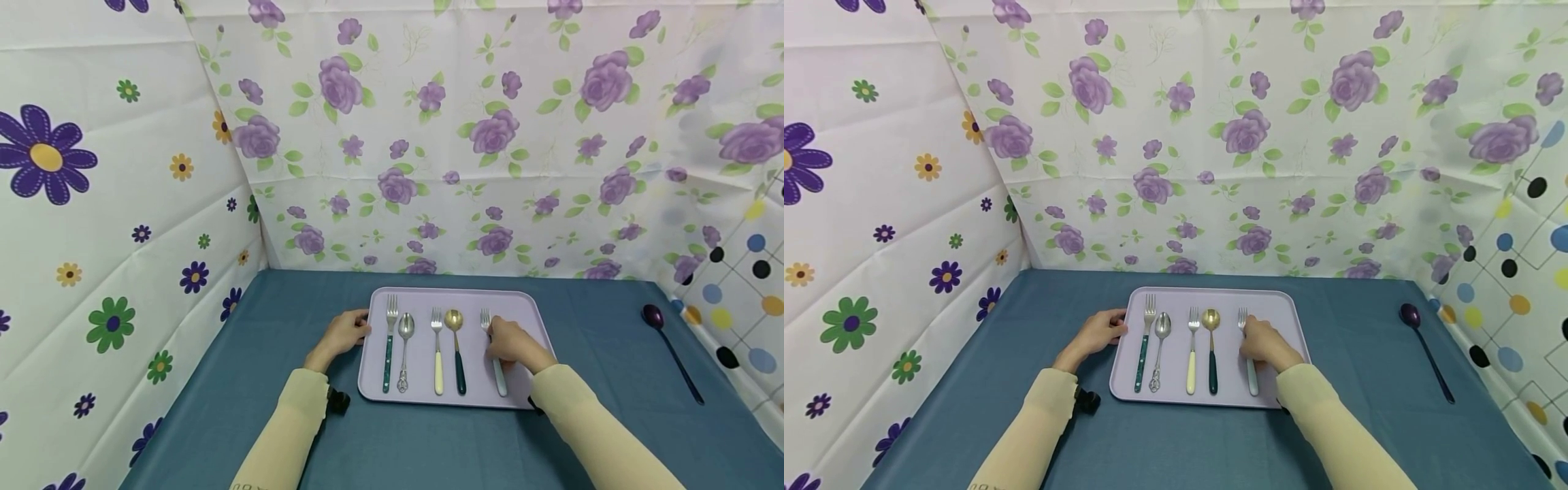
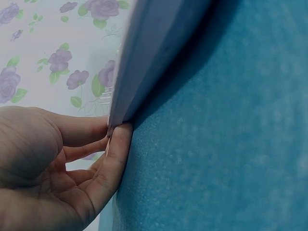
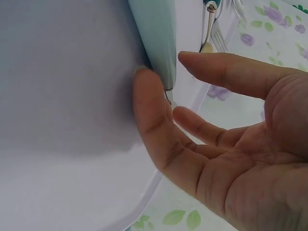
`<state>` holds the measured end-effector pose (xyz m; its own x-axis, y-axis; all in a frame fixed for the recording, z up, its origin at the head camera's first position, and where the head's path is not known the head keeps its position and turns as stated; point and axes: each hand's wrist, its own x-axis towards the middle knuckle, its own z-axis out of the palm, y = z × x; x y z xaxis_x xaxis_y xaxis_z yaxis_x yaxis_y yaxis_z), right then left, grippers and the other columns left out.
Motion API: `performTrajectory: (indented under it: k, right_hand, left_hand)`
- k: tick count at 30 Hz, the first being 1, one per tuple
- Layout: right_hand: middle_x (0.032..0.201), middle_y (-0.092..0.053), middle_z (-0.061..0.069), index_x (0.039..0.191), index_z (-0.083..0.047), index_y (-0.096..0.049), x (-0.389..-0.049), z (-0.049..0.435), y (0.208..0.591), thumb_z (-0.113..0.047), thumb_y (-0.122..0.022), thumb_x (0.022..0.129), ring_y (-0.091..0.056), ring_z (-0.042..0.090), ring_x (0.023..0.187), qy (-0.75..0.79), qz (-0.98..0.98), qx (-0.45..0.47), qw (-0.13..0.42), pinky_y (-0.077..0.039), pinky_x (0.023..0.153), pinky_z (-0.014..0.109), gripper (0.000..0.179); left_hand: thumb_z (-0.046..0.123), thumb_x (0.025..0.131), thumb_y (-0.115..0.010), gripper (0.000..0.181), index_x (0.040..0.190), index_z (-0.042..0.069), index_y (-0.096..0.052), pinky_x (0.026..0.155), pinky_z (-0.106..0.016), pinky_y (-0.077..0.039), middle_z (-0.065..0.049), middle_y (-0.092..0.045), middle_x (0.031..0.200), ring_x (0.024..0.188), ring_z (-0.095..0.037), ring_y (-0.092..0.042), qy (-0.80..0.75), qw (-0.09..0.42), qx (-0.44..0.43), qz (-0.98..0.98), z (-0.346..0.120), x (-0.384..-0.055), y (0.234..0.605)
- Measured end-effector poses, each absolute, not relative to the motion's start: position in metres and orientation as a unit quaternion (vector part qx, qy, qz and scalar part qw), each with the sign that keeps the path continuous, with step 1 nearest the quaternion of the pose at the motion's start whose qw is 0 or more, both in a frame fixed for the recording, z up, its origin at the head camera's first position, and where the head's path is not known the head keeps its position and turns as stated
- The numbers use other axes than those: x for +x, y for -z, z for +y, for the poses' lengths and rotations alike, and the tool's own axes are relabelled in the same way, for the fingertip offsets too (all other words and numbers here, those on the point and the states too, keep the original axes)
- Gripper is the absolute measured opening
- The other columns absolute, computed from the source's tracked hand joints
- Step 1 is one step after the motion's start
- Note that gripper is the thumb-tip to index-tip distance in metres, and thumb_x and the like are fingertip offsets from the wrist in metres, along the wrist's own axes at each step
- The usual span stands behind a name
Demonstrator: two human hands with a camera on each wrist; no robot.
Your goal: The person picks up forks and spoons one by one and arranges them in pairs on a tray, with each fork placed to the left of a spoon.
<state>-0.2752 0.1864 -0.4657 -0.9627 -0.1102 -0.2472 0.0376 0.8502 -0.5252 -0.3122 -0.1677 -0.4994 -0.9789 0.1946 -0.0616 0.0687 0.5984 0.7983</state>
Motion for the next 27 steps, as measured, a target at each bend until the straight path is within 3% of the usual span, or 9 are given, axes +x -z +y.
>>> performTrajectory:
  k: [6,17,27]
  right_hand:
    - [0.094,-0.064,0.018,0.119,0.009,-0.059,-0.277,0.191,0.464,-0.003,-0.071,0.088,-0.062,0.025,0.065,0.264,0.954,-0.013,0.14,-0.056,0.051,0.034,0.034]
    - [0.08,-0.06,0.013,0.112,0.005,-0.063,-0.282,0.214,0.464,-0.008,-0.064,0.094,-0.057,0.023,0.059,0.253,0.962,-0.048,0.089,-0.052,0.048,0.033,0.022]
    - [0.095,-0.066,0.02,0.121,0.008,-0.062,-0.284,0.235,0.459,-0.01,-0.064,0.098,-0.061,0.025,0.073,0.263,0.959,-0.055,0.089,-0.054,0.052,0.035,0.029]
  left_hand:
    - [0.004,0.103,-0.062,0.046,0.148,-0.005,-0.054,0.08,-0.036,-0.064,-0.01,-0.063,0.098,0.092,-0.021,-0.069,-0.442,0.07,0.074,0.891,-0.167,-0.312,0.499]
    - [0.003,0.103,-0.062,0.046,0.147,-0.005,-0.054,0.08,-0.037,-0.064,-0.01,-0.063,0.097,0.092,-0.021,-0.069,-0.444,0.067,0.074,0.89,-0.168,-0.313,0.5]
    - [0.004,0.103,-0.061,0.046,0.147,-0.005,-0.054,0.08,-0.038,-0.064,-0.01,-0.062,0.096,0.092,-0.022,-0.069,-0.448,0.068,0.075,0.888,-0.168,-0.312,0.499]
